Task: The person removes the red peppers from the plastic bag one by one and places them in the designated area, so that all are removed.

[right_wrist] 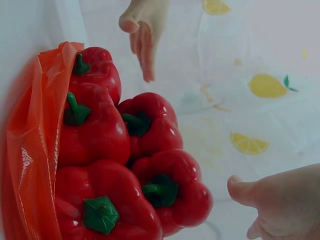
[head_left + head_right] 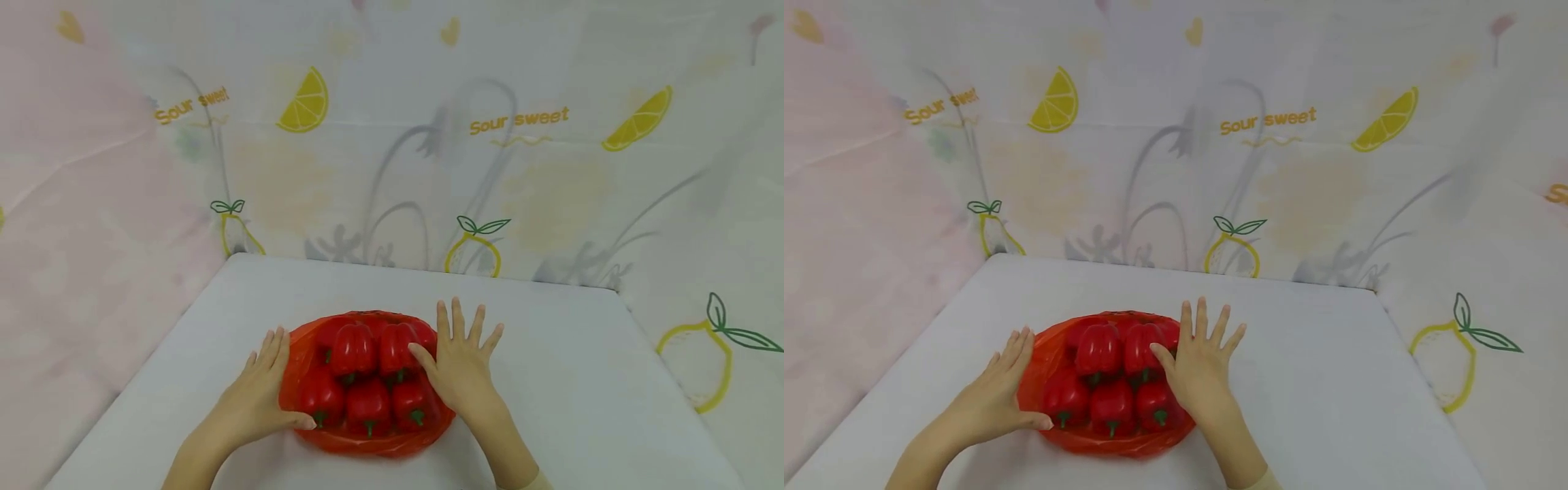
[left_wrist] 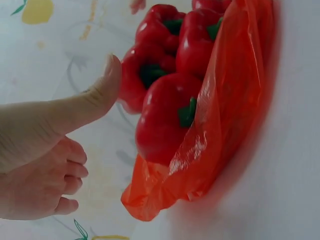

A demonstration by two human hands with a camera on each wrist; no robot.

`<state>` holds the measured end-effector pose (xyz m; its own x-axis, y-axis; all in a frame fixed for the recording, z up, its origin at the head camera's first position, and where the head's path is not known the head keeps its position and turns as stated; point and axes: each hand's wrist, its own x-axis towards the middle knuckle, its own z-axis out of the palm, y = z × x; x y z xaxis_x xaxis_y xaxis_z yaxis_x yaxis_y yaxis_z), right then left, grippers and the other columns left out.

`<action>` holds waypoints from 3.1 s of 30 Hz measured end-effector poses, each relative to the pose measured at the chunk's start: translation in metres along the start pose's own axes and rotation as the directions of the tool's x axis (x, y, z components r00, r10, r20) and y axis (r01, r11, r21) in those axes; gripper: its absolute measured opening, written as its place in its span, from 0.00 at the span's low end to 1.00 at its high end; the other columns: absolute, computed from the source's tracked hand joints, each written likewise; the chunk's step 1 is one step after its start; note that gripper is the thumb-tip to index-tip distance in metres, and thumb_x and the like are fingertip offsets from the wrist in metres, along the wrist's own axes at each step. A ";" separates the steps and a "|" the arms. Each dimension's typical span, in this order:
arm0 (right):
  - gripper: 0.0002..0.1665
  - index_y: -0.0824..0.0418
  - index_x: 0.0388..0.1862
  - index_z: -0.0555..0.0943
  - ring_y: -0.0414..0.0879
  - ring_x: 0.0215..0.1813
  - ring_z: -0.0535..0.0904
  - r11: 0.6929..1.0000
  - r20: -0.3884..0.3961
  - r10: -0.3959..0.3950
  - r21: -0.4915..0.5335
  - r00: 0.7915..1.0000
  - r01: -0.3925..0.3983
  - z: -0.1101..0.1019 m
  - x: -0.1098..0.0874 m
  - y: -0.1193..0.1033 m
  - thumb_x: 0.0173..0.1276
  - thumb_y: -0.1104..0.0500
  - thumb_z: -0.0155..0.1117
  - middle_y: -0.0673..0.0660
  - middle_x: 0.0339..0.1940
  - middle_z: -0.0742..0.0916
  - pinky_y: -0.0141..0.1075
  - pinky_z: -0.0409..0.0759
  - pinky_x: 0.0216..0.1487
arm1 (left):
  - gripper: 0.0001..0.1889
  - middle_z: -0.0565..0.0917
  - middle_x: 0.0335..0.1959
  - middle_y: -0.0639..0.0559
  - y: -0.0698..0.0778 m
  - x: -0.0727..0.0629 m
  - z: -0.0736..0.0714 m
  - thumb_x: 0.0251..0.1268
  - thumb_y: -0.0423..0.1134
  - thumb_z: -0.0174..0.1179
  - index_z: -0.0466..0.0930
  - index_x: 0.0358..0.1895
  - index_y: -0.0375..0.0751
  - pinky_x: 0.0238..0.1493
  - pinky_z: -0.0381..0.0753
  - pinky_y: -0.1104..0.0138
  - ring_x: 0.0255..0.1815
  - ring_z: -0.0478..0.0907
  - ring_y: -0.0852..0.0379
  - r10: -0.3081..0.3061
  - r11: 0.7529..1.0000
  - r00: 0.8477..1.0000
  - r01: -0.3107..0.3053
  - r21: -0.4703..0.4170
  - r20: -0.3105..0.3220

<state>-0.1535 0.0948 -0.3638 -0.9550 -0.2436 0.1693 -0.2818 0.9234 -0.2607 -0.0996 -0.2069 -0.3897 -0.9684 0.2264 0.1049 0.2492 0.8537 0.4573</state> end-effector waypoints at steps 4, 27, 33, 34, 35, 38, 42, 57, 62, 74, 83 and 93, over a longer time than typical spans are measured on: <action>0.50 0.65 0.77 0.47 0.76 0.72 0.31 1.000 -0.001 -0.004 0.017 1.000 0.004 0.000 -0.002 0.001 0.72 0.35 0.48 0.69 0.77 0.51 0.73 0.24 0.61 | 0.73 0.45 0.76 0.32 -0.012 0.003 0.002 0.28 0.66 0.75 0.43 0.74 0.24 0.69 0.47 0.40 0.76 0.39 0.37 0.032 0.999 0.999 -0.031 -0.035 0.038; 0.50 0.65 0.77 0.51 0.69 0.76 0.37 0.990 -0.050 -0.138 0.017 0.989 0.139 0.001 -0.006 0.005 0.70 0.36 0.53 0.66 0.77 0.55 0.71 0.30 0.64 | 0.69 0.53 0.75 0.35 -0.039 0.011 0.025 0.31 0.75 0.68 0.53 0.73 0.28 0.64 0.64 0.44 0.74 0.51 0.35 0.109 0.994 0.991 -0.108 -0.022 0.080; 0.58 0.64 0.77 0.50 0.63 0.77 0.40 0.957 0.022 -0.279 0.086 0.960 0.276 0.004 -0.001 0.005 0.63 0.32 0.59 0.62 0.77 0.56 0.68 0.34 0.67 | 0.69 0.51 0.76 0.34 -0.039 0.011 0.028 0.31 0.74 0.69 0.53 0.73 0.29 0.63 0.64 0.42 0.74 0.48 0.34 0.103 0.994 0.989 -0.100 -0.035 0.103; 0.60 0.64 0.77 0.50 0.61 0.78 0.41 0.950 0.022 -0.298 0.106 0.954 0.294 0.005 0.001 0.006 0.60 0.31 0.62 0.61 0.77 0.57 0.67 0.35 0.69 | 0.68 0.50 0.76 0.34 -0.039 0.011 0.029 0.31 0.74 0.69 0.53 0.73 0.29 0.64 0.63 0.42 0.74 0.48 0.34 0.104 0.994 0.989 -0.101 -0.035 0.105; 0.62 0.64 0.77 0.50 0.59 0.78 0.43 0.942 0.019 -0.316 0.123 0.949 0.311 0.006 0.004 0.006 0.58 0.31 0.64 0.60 0.77 0.58 0.65 0.37 0.69 | 0.69 0.50 0.76 0.34 -0.039 0.011 0.029 0.31 0.74 0.68 0.54 0.73 0.29 0.64 0.61 0.43 0.74 0.48 0.34 0.105 0.994 0.989 -0.102 -0.034 0.106; 0.66 0.65 0.76 0.54 0.56 0.77 0.49 0.920 -0.005 -0.360 0.164 0.933 0.356 0.010 0.012 0.009 0.50 0.31 0.71 0.60 0.75 0.63 0.61 0.42 0.71 | 0.69 0.50 0.76 0.34 -0.039 0.011 0.031 0.31 0.74 0.69 0.54 0.73 0.29 0.66 0.59 0.45 0.74 0.50 0.34 0.107 0.994 0.989 -0.105 -0.025 0.107; 0.65 0.64 0.74 0.58 0.54 0.75 0.56 0.897 -0.005 -0.400 0.200 0.916 0.393 0.016 0.022 0.011 0.46 0.32 0.74 0.59 0.72 0.68 0.58 0.48 0.72 | 0.68 0.50 0.76 0.34 -0.038 0.011 0.033 0.31 0.72 0.71 0.54 0.73 0.28 0.65 0.60 0.42 0.73 0.51 0.32 0.107 0.994 0.989 -0.105 -0.025 0.106; 0.58 0.59 0.71 0.64 0.50 0.67 0.67 0.878 0.076 -0.424 0.281 0.903 0.389 0.029 0.041 0.010 0.47 0.34 0.75 0.53 0.63 0.76 0.56 0.58 0.69 | 0.67 0.53 0.75 0.34 -0.038 0.011 0.040 0.34 0.76 0.66 0.56 0.72 0.27 0.67 0.56 0.42 0.74 0.52 0.36 0.118 0.993 0.989 -0.117 -0.015 0.088; 0.57 0.61 0.69 0.65 0.51 0.63 0.70 0.885 0.085 -0.415 0.268 0.906 0.380 0.032 0.041 0.009 0.47 0.33 0.74 0.54 0.61 0.77 0.50 0.62 0.68 | 0.68 0.54 0.75 0.35 -0.039 0.010 0.043 0.33 0.78 0.63 0.57 0.71 0.28 0.67 0.54 0.42 0.74 0.51 0.38 0.126 0.992 0.990 -0.126 0.001 0.065; 0.48 0.57 0.60 0.70 0.44 0.54 0.73 0.881 0.009 -0.379 0.310 0.925 0.358 0.040 0.039 0.011 0.45 0.37 0.77 0.50 0.52 0.77 0.41 0.80 0.51 | 0.68 0.53 0.75 0.35 -0.039 0.009 0.043 0.33 0.78 0.63 0.56 0.72 0.27 0.67 0.54 0.41 0.75 0.49 0.37 0.116 0.993 0.991 -0.116 -0.012 0.060; 0.48 0.56 0.57 0.70 0.42 0.52 0.75 0.836 -0.238 -0.432 0.255 0.870 0.485 0.043 0.033 0.020 0.40 0.38 0.80 0.49 0.51 0.78 0.39 0.82 0.47 | 0.68 0.53 0.75 0.36 -0.038 0.009 0.043 0.32 0.78 0.65 0.57 0.72 0.28 0.68 0.53 0.42 0.74 0.50 0.37 0.097 0.995 0.993 -0.096 -0.015 0.063; 0.48 0.58 0.53 0.72 0.44 0.50 0.75 0.837 -0.432 -0.427 0.143 0.794 0.528 0.030 0.026 0.022 0.35 0.37 0.80 0.49 0.47 0.79 0.41 0.81 0.48 | 0.66 0.53 0.75 0.36 -0.037 0.009 0.042 0.33 0.75 0.68 0.57 0.72 0.28 0.67 0.54 0.42 0.74 0.51 0.37 0.088 0.996 0.995 -0.086 -0.027 0.057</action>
<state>-0.1873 0.0997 -0.3932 -0.5983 -0.4597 0.6563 -0.7530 0.6025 -0.2645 -0.1167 -0.2168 -0.4425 -0.9404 0.3266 0.0943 0.3312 0.8179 0.4705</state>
